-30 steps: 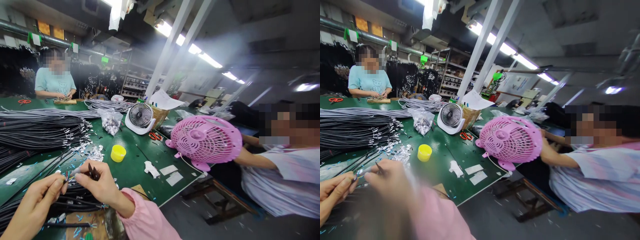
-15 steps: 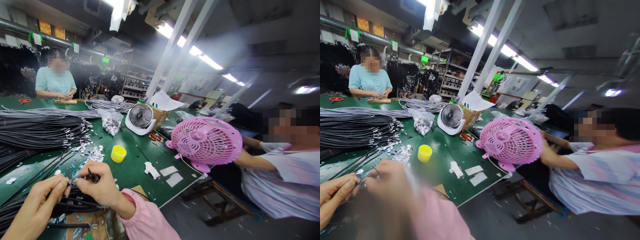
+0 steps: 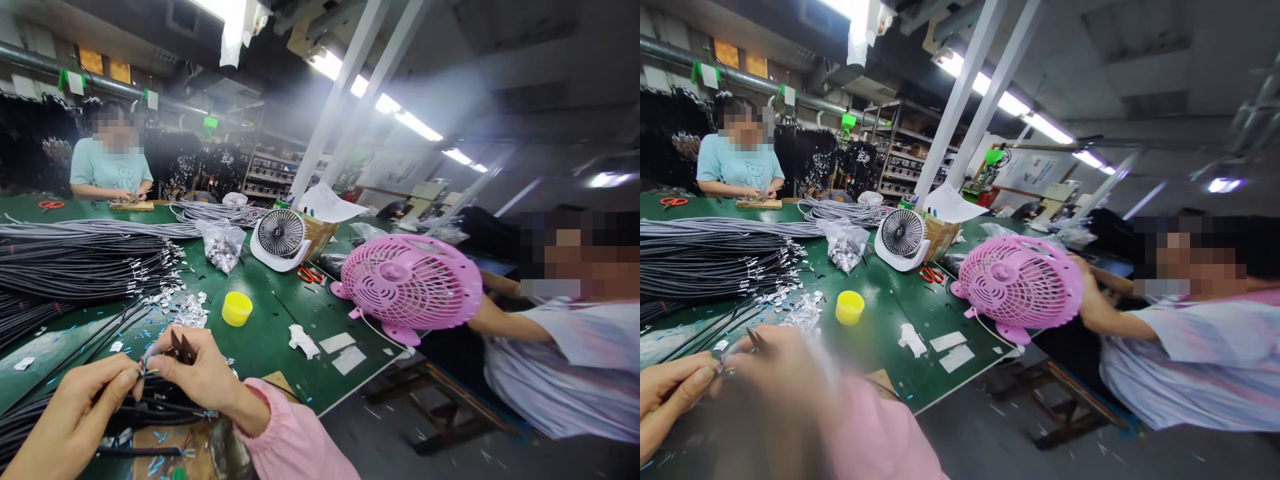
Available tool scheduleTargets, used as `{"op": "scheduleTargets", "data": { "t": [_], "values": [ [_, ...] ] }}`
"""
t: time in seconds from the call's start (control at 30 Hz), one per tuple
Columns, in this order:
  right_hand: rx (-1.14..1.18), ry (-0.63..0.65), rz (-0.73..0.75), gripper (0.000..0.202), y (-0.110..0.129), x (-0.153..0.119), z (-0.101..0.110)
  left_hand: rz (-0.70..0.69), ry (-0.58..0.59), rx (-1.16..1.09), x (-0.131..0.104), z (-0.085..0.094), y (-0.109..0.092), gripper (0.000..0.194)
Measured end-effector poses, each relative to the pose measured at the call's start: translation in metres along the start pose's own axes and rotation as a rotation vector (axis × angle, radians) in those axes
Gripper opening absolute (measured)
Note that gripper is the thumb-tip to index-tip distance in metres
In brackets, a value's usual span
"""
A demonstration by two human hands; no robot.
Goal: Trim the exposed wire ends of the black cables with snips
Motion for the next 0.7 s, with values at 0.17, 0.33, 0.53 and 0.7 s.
{"op": "scheduleTargets", "data": {
  "t": [0.17,0.33,0.53,0.7],
  "values": [
    [-0.152,-0.075,0.116,0.022,0.003,-0.003,0.001,-0.070,0.033,0.001,0.002,0.001,-0.003,0.053],
    [-0.239,-0.308,0.131,0.016,0.009,-0.009,0.006,-0.098,-0.269,0.129,-0.006,0.014,0.010,0.038],
    [-0.274,-0.194,0.483,0.029,0.005,-0.015,-0.002,-0.179,-0.398,0.186,-0.013,0.012,0.009,0.030],
    [-0.324,-0.175,0.451,0.019,0.003,-0.019,0.000,-0.129,-0.373,0.135,-0.009,0.014,0.001,0.034]
  ]
}}
Point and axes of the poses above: each hand's wrist, its own x-axis towards the middle knuckle, its own z-axis out of the back of the hand, y = z × x, the point moved 4 cm from there along x, towards the middle knuckle, and after that the axes turned 3 degrees about z, right-handed, at the moved point
